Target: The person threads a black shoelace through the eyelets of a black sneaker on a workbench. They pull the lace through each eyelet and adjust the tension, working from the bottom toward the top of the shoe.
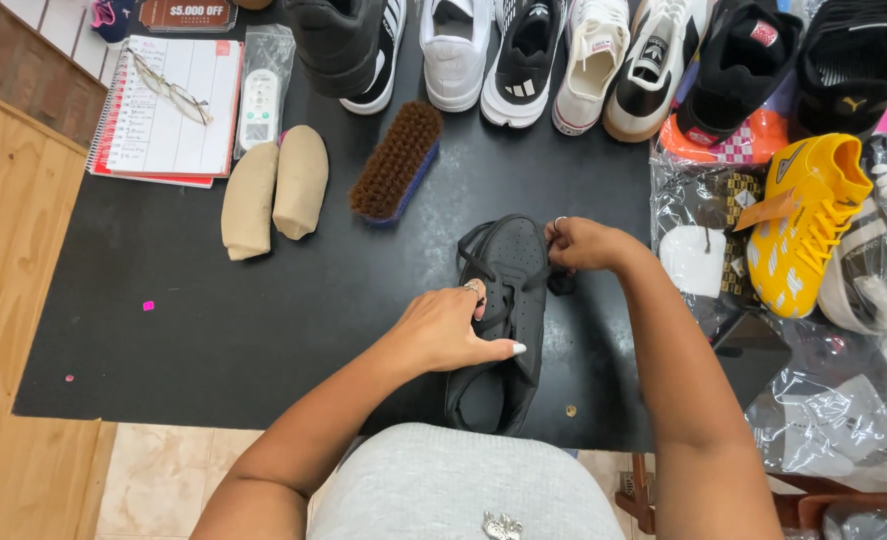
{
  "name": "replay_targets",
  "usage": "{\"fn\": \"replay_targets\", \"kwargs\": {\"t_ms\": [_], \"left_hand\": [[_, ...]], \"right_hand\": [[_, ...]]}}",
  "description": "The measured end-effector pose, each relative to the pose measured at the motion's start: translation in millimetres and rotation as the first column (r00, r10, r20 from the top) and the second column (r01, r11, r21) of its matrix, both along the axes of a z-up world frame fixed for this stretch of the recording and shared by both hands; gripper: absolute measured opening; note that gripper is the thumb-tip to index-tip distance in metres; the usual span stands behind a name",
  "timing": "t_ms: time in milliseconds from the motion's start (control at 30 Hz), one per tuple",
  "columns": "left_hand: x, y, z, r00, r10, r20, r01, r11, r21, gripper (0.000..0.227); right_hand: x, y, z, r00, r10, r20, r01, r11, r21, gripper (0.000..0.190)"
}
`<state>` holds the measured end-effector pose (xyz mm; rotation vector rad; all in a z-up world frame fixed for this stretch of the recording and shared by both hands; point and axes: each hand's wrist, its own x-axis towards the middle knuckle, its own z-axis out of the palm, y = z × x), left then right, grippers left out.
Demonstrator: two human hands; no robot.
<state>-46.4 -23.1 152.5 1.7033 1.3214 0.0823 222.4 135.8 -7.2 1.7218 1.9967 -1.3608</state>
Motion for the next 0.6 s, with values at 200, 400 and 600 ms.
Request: {"fn": "replay_targets", "kwargs": {"t_ms": [200, 400, 600], "left_hand": [[-7.7, -5.6, -28.7, 0.998, -0.050, 0.033, 0.050, 0.999, 0.005, 0.052], [-24.3, -9.6, -38.5, 0.994, 0.035, 0.107, -0.030, 0.999, -0.044, 0.050], [-12.2, -9.5, -31.5, 0.996, 0.001, 0.088, 0.001, 1.000, -0.023, 0.054]], "right_hand": [[-13.2, -15.7, 28.0, 0.999, -0.002, -0.046, 0.004, 0.999, 0.050, 0.032], [0.9, -11.6, 3.3, 0.697, -0.460, -0.550, 0.247, 0.874, -0.418, 0.017], [6.3, 8.4, -16.7, 0.624, -0.452, -0.637, 0.377, 0.889, -0.261, 0.039]]}}
